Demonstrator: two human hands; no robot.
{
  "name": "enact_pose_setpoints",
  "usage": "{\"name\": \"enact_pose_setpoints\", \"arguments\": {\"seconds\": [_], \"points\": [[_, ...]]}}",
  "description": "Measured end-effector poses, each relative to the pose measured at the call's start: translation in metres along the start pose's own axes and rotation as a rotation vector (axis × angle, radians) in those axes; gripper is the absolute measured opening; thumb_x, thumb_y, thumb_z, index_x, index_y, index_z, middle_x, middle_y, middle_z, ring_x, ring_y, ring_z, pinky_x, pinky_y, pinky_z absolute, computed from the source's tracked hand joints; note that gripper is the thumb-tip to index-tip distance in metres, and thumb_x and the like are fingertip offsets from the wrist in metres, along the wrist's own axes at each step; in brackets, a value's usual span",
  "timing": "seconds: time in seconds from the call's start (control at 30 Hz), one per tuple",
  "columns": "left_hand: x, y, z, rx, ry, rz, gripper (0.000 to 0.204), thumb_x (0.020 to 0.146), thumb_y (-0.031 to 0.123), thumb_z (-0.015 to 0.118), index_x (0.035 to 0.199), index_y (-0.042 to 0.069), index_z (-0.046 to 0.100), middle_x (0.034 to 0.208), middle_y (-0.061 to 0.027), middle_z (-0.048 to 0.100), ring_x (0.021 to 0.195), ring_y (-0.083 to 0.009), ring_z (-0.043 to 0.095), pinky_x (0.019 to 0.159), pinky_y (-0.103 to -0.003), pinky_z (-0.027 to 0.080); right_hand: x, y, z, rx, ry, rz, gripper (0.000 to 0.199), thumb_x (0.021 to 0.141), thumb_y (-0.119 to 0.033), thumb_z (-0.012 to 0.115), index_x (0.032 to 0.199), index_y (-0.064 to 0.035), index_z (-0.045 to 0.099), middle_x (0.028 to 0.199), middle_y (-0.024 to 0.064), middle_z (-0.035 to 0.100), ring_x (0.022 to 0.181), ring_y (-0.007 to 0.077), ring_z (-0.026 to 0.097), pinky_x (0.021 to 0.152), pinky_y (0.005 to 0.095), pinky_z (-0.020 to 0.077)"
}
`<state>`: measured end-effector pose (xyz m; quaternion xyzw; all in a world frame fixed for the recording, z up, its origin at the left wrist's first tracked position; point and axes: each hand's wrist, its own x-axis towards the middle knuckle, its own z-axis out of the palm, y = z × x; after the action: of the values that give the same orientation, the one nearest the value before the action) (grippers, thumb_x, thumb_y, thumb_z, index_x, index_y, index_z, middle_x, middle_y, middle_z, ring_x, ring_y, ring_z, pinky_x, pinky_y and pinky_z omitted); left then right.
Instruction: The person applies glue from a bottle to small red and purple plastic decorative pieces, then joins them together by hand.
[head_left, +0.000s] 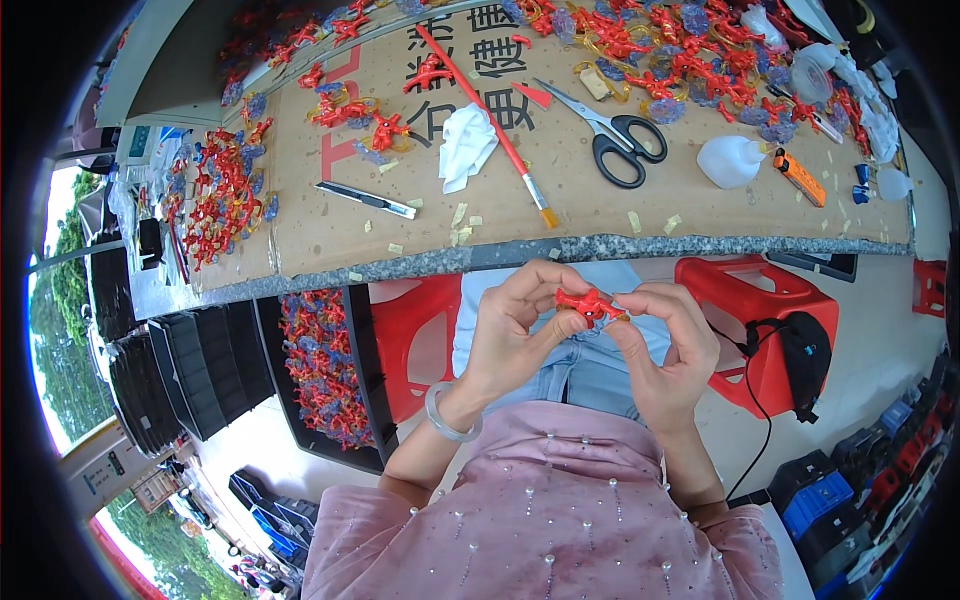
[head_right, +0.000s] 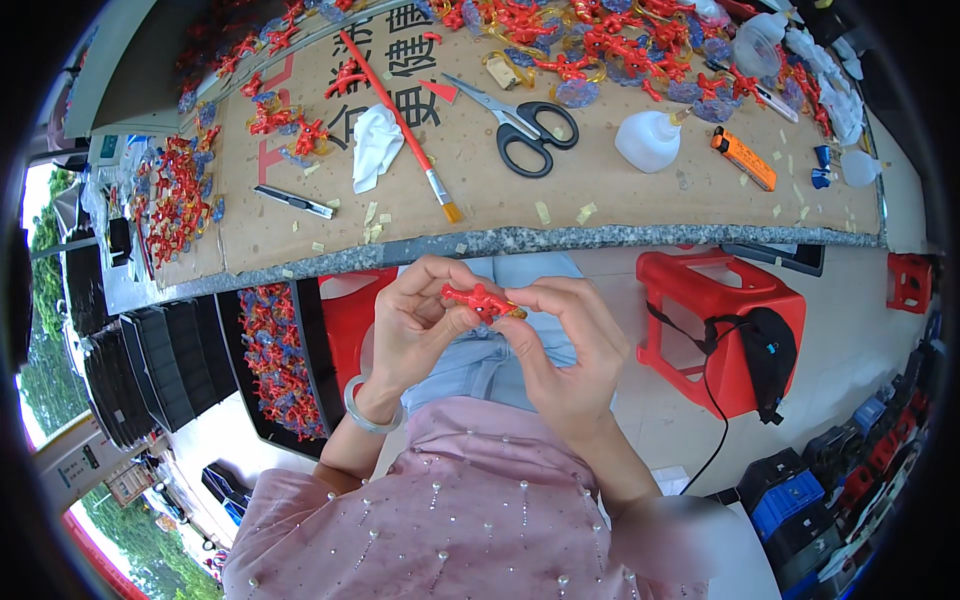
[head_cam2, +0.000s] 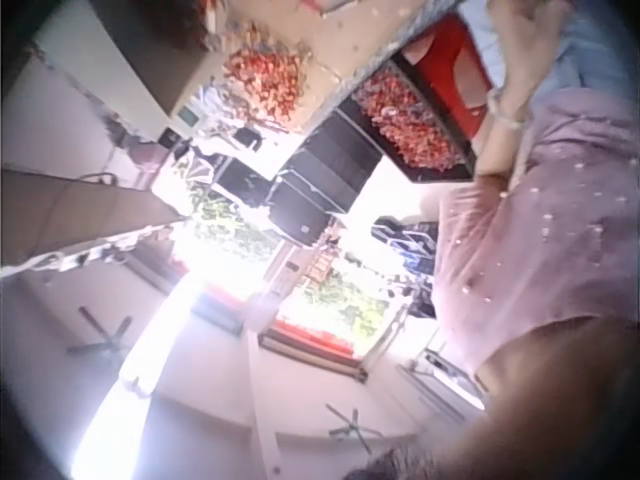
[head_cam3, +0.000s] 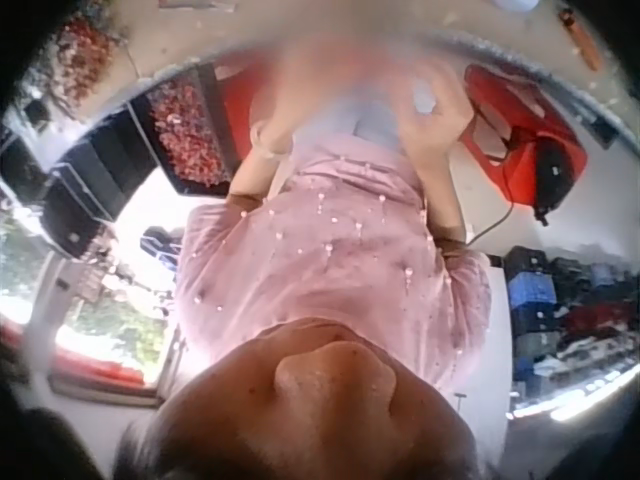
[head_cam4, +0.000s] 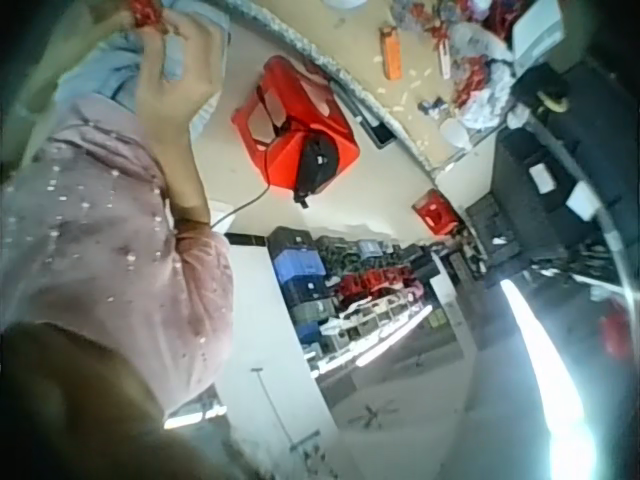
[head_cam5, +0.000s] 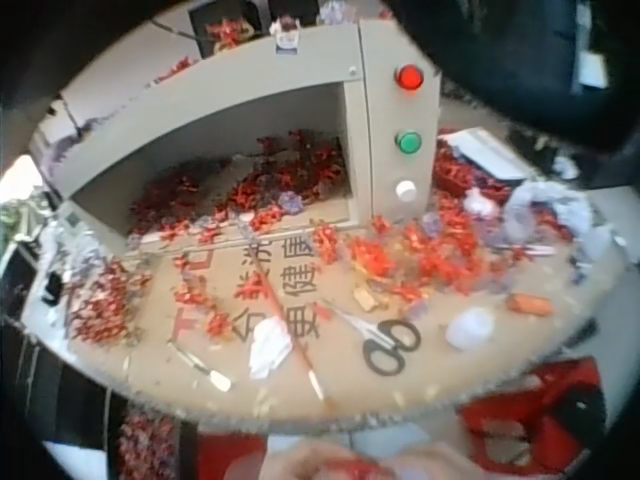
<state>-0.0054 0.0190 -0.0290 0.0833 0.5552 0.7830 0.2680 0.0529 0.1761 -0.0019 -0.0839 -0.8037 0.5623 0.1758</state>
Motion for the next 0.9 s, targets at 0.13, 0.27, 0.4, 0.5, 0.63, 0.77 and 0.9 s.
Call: {"name": "enact_pose_setpoints", "arguments": {"seconds": [0.13, 0.27, 0.4, 0.5, 0.63, 0.77, 0.9], "points": [[-0.001, -0.003, 0.004, 0.078, 0.025, 0.102, 0.022, 0.083, -0.004, 0.067, 0.103, -0.002, 0.059, 0.1, -0.0114, 0.067, 0.093, -0.0159, 0.064, 0.084, -0.029, 0.05, -0.001, 0.006, 0.003, -0.016, 0.015, -0.055, 0.02, 0.07, 0.002, 0.076, 0.087, -0.0011, 0.067, 0.083, 0.0099, 0.064, 0.073, 0.0211, 0.06, 0.063, 0.0293, 0.0468], [-0.003, -0.007, 0.003, 0.167, 0.0, 0.15, 0.021, 0.085, 0.003, 0.068, 0.1, -0.005, 0.056, 0.097, -0.0177, 0.068, 0.092, -0.0206, 0.066, 0.083, -0.032, 0.053, -0.002, 0.01, 0.007, -0.008, 0.058, -0.092, 0.015, 0.068, 0.005, 0.074, 0.081, -0.0002, 0.068, 0.076, 0.0092, 0.063, 0.068, 0.0218, 0.059, 0.061, 0.0297, 0.0457], [-0.002, -0.003, 0.008, 0.154, 0.026, 0.087, 0.02, 0.085, 0.004, 0.068, 0.099, -0.005, 0.057, 0.095, -0.0171, 0.068, 0.093, -0.0209, 0.066, 0.083, -0.032, 0.054, 0.002, 0.004, 0.006, 0.012, 0.046, -0.124, 0.013, 0.066, 0.007, 0.072, 0.077, 0.0003, 0.068, 0.073, 0.0089, 0.063, 0.067, 0.0224, 0.059, 0.06, 0.0299, 0.0457], [-0.003, -0.006, 0.009, 0.156, 0.041, 0.11, 0.022, 0.085, 0.005, 0.069, 0.1, -0.005, 0.057, 0.095, -0.0168, 0.068, 0.094, -0.0211, 0.066, 0.083, -0.032, 0.054, 0.003, 0.003, 0.007, -0.013, 0.075, -0.106, 0.014, 0.065, 0.008, 0.071, 0.076, -0.0001, 0.069, 0.072, 0.0084, 0.062, 0.067, 0.0224, 0.058, 0.059, 0.0301, 0.0458], [-0.003, -0.008, 0.01, 0.156, 0.062, 0.119, 0.023, 0.085, 0.006, 0.07, 0.1, -0.005, 0.058, 0.095, -0.0167, 0.069, 0.093, -0.0212, 0.067, 0.083, -0.032, 0.054, 0.003, 0.004, 0.008, -0.023, 0.079, -0.095, 0.014, 0.065, 0.008, 0.071, 0.075, -0.0004, 0.069, 0.072, 0.008, 0.062, 0.067, 0.0223, 0.058, 0.059, 0.0305, 0.0459], [-0.002, -0.004, 0.012, 0.191, 0.061, 0.127, 0.021, 0.084, 0.006, 0.07, 0.098, -0.005, 0.059, 0.094, -0.0162, 0.069, 0.092, -0.0209, 0.067, 0.082, -0.032, 0.054, 0.003, 0.005, 0.008, -0.013, 0.085, -0.111, 0.015, 0.064, 0.01, 0.069, 0.075, -0.0002, 0.068, 0.071, 0.0079, 0.062, 0.066, 0.0223, 0.058, 0.059, 0.0303, 0.0457], [-0.002, -0.003, 0.012, 0.259, 0.06, 0.15, 0.017, 0.083, 0.004, 0.07, 0.095, -0.005, 0.061, 0.093, -0.0161, 0.069, 0.092, -0.021, 0.067, 0.082, -0.032, 0.054, 0.003, 0.005, 0.008, -0.002, 0.079, -0.135, 0.018, 0.063, 0.013, 0.067, 0.075, -0.0002, 0.068, 0.071, 0.0077, 0.062, 0.066, 0.0223, 0.057, 0.059, 0.0301, 0.0456]]}}
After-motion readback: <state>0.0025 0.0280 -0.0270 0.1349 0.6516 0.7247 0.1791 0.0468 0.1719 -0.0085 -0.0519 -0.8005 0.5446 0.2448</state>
